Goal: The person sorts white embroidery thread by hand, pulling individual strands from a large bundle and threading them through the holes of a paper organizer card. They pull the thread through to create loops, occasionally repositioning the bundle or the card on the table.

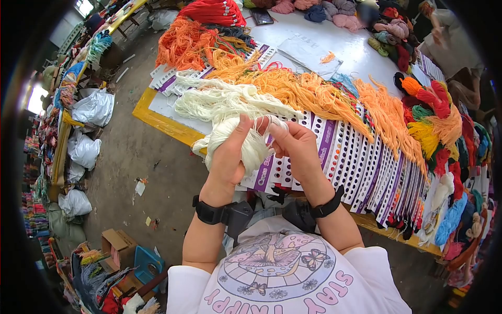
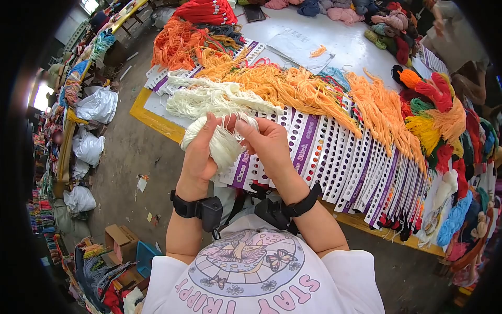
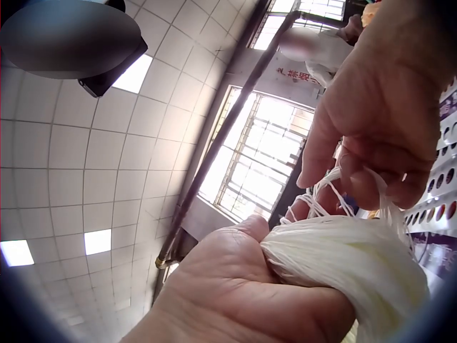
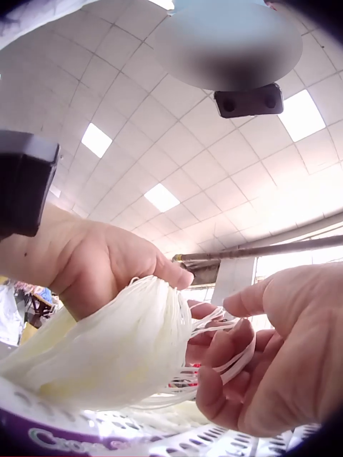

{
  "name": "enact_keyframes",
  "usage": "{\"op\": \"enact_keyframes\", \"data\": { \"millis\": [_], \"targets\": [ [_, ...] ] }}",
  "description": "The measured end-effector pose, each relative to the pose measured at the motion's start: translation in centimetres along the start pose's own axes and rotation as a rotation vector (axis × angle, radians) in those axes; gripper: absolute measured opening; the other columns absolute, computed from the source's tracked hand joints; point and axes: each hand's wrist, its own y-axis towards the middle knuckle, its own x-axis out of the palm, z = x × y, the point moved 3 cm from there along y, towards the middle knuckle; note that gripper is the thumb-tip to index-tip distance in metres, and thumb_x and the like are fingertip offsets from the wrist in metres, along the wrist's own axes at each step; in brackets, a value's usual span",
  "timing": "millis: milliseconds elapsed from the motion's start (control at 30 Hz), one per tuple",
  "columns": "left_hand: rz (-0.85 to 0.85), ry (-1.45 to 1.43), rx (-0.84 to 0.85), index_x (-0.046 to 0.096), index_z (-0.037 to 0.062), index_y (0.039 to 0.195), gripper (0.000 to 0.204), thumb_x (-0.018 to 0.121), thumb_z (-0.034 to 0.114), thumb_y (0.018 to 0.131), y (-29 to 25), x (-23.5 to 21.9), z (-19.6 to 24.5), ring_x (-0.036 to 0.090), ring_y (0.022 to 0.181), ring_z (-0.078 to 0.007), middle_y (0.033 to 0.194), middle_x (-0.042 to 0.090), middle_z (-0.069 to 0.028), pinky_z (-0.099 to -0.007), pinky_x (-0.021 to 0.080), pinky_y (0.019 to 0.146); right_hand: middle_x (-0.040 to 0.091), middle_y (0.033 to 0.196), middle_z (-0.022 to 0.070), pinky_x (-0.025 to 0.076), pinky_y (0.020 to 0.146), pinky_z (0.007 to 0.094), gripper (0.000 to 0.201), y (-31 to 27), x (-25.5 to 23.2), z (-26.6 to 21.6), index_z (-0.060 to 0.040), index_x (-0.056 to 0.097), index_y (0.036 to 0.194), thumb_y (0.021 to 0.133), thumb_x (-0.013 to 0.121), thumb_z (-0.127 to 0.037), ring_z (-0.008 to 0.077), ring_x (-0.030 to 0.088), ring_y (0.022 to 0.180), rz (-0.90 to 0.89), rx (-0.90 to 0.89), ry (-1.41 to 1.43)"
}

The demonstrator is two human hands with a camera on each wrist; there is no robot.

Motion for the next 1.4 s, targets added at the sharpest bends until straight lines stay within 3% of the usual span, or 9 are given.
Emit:
{"op": "enact_keyframes", "data": {
  "millis": [267, 433, 467, 567, 767, 867, 1000, 1133, 1400],
  "targets": [
    [-0.021, 0.065, 0.103, 0.055, -0.0006, 0.099, 0.022, 0.055, 0.018, 0.086, 0.3, -1.0, -0.2, 0.059, 0.085, -0.0194, 0.097, 0.059, -0.0113, -0.0307, 0.049, 0.074, 0.059, 0.089, 0.0039, 0.039, 0.059, 0.0199, 0.01, 0.3, -0.1, 0.1, -0.0007, 0.063, 0.08, 0.077, 0.061, -0.01, 0.008, 0.052, 0.076, 0.07, -0.289, -0.388],
    [0.124, -0.224, 0.318, 0.05, 0.0042, 0.108, 0.024, 0.052, 0.011, 0.084, -0.9, -7.7, 6.0, 0.057, 0.062, -0.0151, 0.061, 0.052, -0.0027, -0.0315, 0.05, 0.062, 0.055, 0.093, 0.0082, 0.044, 0.061, 0.0245, 0.016, -1.4, -0.3, -3.7, -0.0045, 0.056, 0.093, 0.085, 0.048, -0.016, 0.0137, 0.05, 0.086, -0.117, -0.202, 0.433],
    [-0.234, -0.887, 0.203, 0.05, 0.0027, 0.11, 0.024, 0.043, 0.009, 0.088, -1.1, -9.9, 7.8, 0.051, 0.052, -0.0104, 0.057, 0.047, 0.0014, -0.0259, 0.047, 0.056, 0.055, 0.09, 0.0074, 0.044, 0.058, 0.0231, 0.018, -2.1, -0.7, -4.9, -0.0041, 0.054, 0.093, 0.086, 0.047, -0.019, 0.0137, 0.05, 0.085, -0.186, -0.197, 0.739],
    [-0.006, -0.716, 0.374, 0.044, -0.0015, 0.118, 0.031, 0.038, 0.01, 0.09, -3.5, -23.2, 13.5, 0.037, 0.047, -0.0066, 0.054, 0.033, 0.005, -0.0243, 0.042, 0.059, 0.047, 0.069, 0.0017, 0.031, 0.04, 0.0188, 0.018, -3.0, -8.0, -10.1, -0.0049, 0.048, 0.078, 0.088, 0.045, -0.019, 0.0086, 0.045, 0.067, -0.324, -0.195, 1.009],
    [0.468, -0.359, 0.723, 0.042, -0.0008, 0.116, 0.033, 0.047, 0.014, 0.087, -11.7, -41.5, 24.4, 0.04, 0.061, -0.0101, 0.065, 0.037, 0.0036, -0.0241, 0.038, 0.059, 0.032, 0.056, -0.0012, 0.029, 0.047, 0.0226, 0.012, -16.1, -40.5, -26.1, -0.0068, 0.039, 0.066, 0.075, 0.045, -0.003, 0.0094, 0.03, 0.048, 0.548, -0.744, 0.493],
    [-0.105, -0.282, 0.671, 0.048, 0.0009, 0.104, 0.025, 0.05, 0.019, 0.087, -10.5, -30.4, 24.4, 0.036, 0.054, -0.0076, 0.062, 0.036, 0.0036, -0.0214, 0.034, 0.053, 0.033, 0.055, -0.0001, 0.034, 0.047, 0.0246, 0.012, -22.4, -44.7, -31.3, -0.007, 0.04, 0.066, 0.076, 0.046, -0.004, 0.0101, 0.036, 0.048, 0.922, -0.954, 0.245],
    [-0.52, -0.32, 0.297, 0.043, 0.0121, 0.073, 0.02, 0.051, 0.025, 0.086, -3.3, -9.8, 14.3, 0.031, 0.053, -0.0077, 0.064, 0.039, 0.004, -0.0234, 0.031, 0.053, 0.042, 0.06, -0.0042, 0.036, 0.045, 0.0185, 0.014, -13.7, -28.7, -27.6, -0.0097, 0.051, 0.08, 0.086, 0.053, -0.022, 0.0034, 0.04, 0.051, 0.82, -0.779, -0.27],
    [-0.082, -0.044, -0.039, 0.051, 0.0063, 0.1, 0.02, 0.051, 0.017, 0.083, 3.6, -0.3, 0.7, 0.043, 0.061, -0.009, 0.071, 0.044, 0.0022, -0.0229, 0.039, 0.055, 0.046, 0.064, -0.0063, 0.04, 0.043, 0.0175, 0.021, -2.6, -15.7, -12.1, -0.0111, 0.055, 0.099, 0.088, 0.05, -0.029, 0.0012, 0.046, 0.053, 0.28, -0.169, -0.501],
    [-0.373, 0.558, -0.046, 0.058, 0.007, 0.085, 0.011, 0.06, 0.017, 0.08, 8.1, 7.6, -7.5, 0.04, 0.059, -0.0014, 0.07, 0.051, 0.0051, -0.0171, 0.031, 0.052, 0.043, 0.064, -0.0078, 0.023, 0.036, 0.0131, 0.017, 1.8, -11.3, -4.1, -0.0115, 0.053, 0.095, 0.087, 0.053, -0.027, -0.002, 0.03, 0.044, -0.14, 0.088, 0.178]
  ]
}}
